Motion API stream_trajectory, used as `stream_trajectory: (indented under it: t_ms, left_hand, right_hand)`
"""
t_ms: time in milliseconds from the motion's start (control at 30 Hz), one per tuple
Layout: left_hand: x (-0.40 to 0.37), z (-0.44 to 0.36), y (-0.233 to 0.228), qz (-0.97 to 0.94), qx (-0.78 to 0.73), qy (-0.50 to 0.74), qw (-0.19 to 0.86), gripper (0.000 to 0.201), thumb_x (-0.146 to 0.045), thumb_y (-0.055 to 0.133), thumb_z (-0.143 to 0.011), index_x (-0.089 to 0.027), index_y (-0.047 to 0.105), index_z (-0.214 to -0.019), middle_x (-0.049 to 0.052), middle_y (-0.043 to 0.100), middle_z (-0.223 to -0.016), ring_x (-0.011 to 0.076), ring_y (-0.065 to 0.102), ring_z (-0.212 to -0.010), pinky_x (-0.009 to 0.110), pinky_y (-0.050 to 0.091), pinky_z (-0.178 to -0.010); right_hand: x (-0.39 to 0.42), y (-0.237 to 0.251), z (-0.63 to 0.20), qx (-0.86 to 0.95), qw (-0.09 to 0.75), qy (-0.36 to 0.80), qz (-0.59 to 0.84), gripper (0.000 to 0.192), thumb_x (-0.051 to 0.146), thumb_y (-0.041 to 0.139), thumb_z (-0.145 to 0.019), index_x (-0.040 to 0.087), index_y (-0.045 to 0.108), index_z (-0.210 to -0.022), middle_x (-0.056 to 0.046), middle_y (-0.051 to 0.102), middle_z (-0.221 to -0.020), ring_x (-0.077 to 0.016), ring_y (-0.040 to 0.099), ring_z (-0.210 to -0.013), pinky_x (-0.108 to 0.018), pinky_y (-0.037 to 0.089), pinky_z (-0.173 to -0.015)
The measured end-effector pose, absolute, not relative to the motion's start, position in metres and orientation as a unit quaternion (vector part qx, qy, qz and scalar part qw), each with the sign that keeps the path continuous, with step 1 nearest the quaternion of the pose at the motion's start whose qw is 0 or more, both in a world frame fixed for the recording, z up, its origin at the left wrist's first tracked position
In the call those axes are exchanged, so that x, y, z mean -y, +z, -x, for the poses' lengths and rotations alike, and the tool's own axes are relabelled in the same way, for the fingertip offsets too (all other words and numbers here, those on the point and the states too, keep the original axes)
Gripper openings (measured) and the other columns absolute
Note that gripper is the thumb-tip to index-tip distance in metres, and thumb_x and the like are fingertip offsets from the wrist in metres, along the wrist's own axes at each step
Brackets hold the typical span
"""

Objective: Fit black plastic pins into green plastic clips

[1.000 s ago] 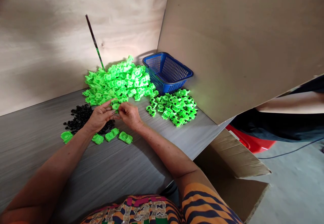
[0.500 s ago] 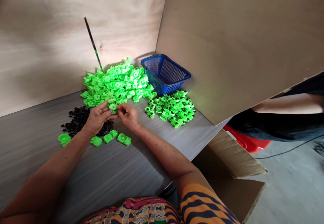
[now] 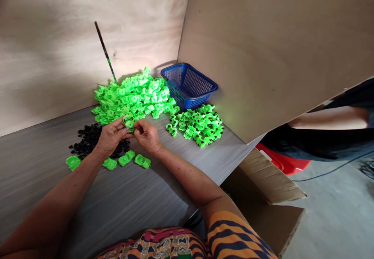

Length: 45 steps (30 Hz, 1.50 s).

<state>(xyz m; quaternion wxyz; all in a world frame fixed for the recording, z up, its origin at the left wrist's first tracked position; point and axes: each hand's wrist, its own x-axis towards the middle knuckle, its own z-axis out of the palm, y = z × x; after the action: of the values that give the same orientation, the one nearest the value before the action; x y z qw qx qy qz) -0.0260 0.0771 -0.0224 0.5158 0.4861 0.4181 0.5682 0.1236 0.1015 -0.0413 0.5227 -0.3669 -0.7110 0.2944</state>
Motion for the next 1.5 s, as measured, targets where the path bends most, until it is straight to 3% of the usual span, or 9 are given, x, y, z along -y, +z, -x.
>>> stream_trajectory:
  t_ms: [200, 333, 567, 1067, 1267, 1500]
  left_hand:
    - [-0.077, 0.025, -0.022, -0.496, -0.435, 0.569, 0.491, 0.067, -0.05, 0.091, -0.06, -0.014, 0.072, -0.113, 0.002, 0.074, -0.084, 0.0198, 0.073, -0.077, 0.034, 0.066, -0.069]
    - [-0.076, 0.022, -0.025, -0.492, -0.426, 0.581, 0.489, 0.069, -0.056, 0.088, -0.061, -0.012, 0.072, -0.113, 0.005, 0.075, -0.091, 0.0212, 0.072, -0.081, 0.037, 0.066, -0.072]
    - [-0.076, 0.02, -0.024, -0.474, -0.445, 0.588, 0.482, 0.075, -0.049, 0.09, -0.059, -0.011, 0.07, -0.121, 0.008, 0.075, -0.095, 0.028, 0.073, -0.094, 0.044, 0.065, -0.079]
    - [-0.077, 0.025, -0.023, -0.502, -0.449, 0.578, 0.462, 0.07, -0.047, 0.088, -0.062, -0.012, 0.071, -0.12, 0.004, 0.072, -0.087, 0.0233, 0.072, -0.085, 0.039, 0.064, -0.077]
    - [-0.075, 0.024, -0.02, -0.488, -0.453, 0.588, 0.46, 0.067, -0.044, 0.089, -0.06, -0.014, 0.073, -0.117, 0.001, 0.07, -0.08, 0.021, 0.072, -0.077, 0.036, 0.065, -0.071]
    - [-0.072, 0.021, -0.02, -0.489, -0.454, 0.588, 0.456, 0.074, -0.041, 0.083, -0.068, -0.016, 0.065, -0.135, -0.004, 0.063, -0.068, 0.0187, 0.072, -0.067, 0.038, 0.066, -0.074]
  right_hand:
    - [-0.102, -0.039, -0.126, 0.735, 0.523, 0.249, 0.353, 0.008, 0.015, 0.049, -0.08, 0.022, 0.053, -0.077, 0.003, 0.054, -0.073, -0.0114, 0.048, -0.066, -0.024, 0.043, -0.065]
    - [-0.103, -0.039, -0.127, 0.735, 0.523, 0.245, 0.357, 0.008, 0.016, 0.049, -0.08, 0.022, 0.053, -0.078, 0.003, 0.054, -0.073, -0.0114, 0.048, -0.065, -0.024, 0.043, -0.064]
    - [-0.102, -0.041, -0.125, 0.73, 0.544, 0.224, 0.347, 0.009, 0.016, 0.049, -0.081, 0.022, 0.054, -0.077, 0.003, 0.055, -0.072, -0.0116, 0.049, -0.065, -0.025, 0.043, -0.064]
    - [-0.101, -0.039, -0.126, 0.734, 0.555, 0.213, 0.329, 0.01, 0.014, 0.05, -0.082, 0.022, 0.056, -0.08, 0.002, 0.056, -0.073, -0.012, 0.05, -0.066, -0.026, 0.043, -0.065]
    - [-0.101, -0.038, -0.126, 0.721, 0.542, 0.257, 0.347, 0.008, 0.016, 0.051, -0.083, 0.022, 0.057, -0.079, 0.002, 0.057, -0.074, -0.0122, 0.051, -0.068, -0.026, 0.045, -0.067]
    - [-0.104, -0.05, -0.117, 0.657, 0.552, 0.375, 0.352, 0.005, 0.024, 0.055, -0.082, 0.021, 0.055, -0.079, 0.001, 0.057, -0.076, -0.0117, 0.054, -0.069, -0.025, 0.049, -0.067]
